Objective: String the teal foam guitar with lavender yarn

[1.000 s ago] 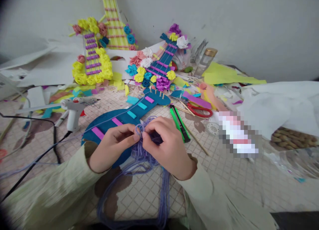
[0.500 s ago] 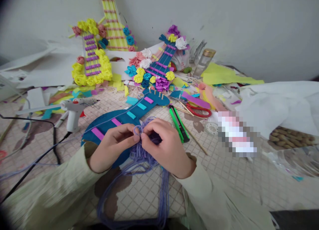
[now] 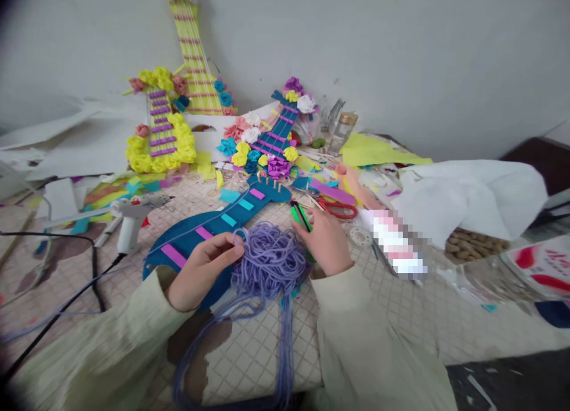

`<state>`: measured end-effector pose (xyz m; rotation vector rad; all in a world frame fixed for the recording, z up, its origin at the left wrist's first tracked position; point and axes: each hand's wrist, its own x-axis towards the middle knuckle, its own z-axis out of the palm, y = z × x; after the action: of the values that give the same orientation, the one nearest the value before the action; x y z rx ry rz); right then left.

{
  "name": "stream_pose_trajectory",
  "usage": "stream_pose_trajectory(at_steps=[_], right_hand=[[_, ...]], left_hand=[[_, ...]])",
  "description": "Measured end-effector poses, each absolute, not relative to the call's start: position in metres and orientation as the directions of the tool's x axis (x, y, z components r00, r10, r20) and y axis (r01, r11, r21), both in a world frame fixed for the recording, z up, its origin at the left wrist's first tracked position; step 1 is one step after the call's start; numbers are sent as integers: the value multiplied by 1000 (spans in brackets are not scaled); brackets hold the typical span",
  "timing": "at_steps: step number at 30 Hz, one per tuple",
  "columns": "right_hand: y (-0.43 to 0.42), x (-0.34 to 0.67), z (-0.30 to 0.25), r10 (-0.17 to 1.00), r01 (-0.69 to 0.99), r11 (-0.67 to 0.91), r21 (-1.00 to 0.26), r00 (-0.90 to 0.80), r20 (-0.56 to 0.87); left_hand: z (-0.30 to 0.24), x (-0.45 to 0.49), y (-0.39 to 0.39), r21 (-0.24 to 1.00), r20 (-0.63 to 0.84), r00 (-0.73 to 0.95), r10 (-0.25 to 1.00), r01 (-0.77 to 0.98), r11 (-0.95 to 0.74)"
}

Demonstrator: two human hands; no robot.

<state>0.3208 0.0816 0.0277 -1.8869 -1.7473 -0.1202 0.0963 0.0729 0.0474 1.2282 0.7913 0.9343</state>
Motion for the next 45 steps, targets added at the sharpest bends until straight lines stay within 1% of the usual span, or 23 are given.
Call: stream_pose_trajectory(at_steps=[2,4,7,8,10,11,12,13,14,16,17,19,21,23,26,30,34,38,40,43,45], right_hand=[[87,323,17,930,972,-40,-231,121,348],[91,320,12,948,979,-76,-190,130,289],[95,315,13,956,971,-94,-220,150,252],[95,314,15,954,968,-90,-233,151,260],[91,313,24,933,957,-73,-279,165,321],[87,314,30,917,944,-52,-327,175,359],[82,314,37,905,915,-19,-402,186,382],[75,314,45,903,861,26,-508,197,381],[67,313,53,913,771,70,-633,207,353],[50,310,68,957,498,86,-863,199,210],[41,307,74,974,348,53,-936,189,126],[25,303,82,985,98,-34,-995,171,-17],[11,301,83,982,-81,-94,-992,157,-106],[-1,300,79,984,-220,-110,-969,116,-138],[-16,301,72,989,-337,-139,-931,-10,-145],[-35,298,70,981,-354,-192,-915,-84,-173],[-51,290,75,976,-376,-218,-900,-87,-200],[-63,280,77,970,-421,-237,-876,-50,-238],[-68,276,77,961,-423,-261,-868,-27,-276],[-74,268,77,928,-397,-347,-849,-13,-373],[-76,262,75,913,-363,-396,-843,-58,-404]], left_hand=[[46,97,73,986,6,414,910,-154,63],[44,98,73,986,16,402,916,-160,54],[43,99,72,985,32,379,925,-168,34],[42,100,72,986,39,374,927,-166,26],[41,101,72,987,49,368,928,-161,12],[41,101,72,987,52,365,929,-162,9],[40,101,72,986,55,363,930,-168,8],[40,101,73,984,58,362,930,-177,8],[40,101,73,982,62,363,930,-188,8],[40,101,73,979,67,369,927,-202,10],[41,101,72,979,68,370,926,-205,10],[41,101,72,979,67,370,927,-205,11],[42,101,72,979,66,373,926,-202,12],[41,100,72,980,65,382,922,-197,13],[39,100,73,982,71,392,917,-189,5],[37,101,74,981,66,387,920,-192,10],[38,102,74,979,72,384,921,-202,8],[38,102,73,978,85,389,917,-210,-1],[37,101,72,978,103,386,917,-207,-23],[36,101,72,978,149,381,912,-195,-78],[36,102,71,980,170,379,909,-166,-114]])
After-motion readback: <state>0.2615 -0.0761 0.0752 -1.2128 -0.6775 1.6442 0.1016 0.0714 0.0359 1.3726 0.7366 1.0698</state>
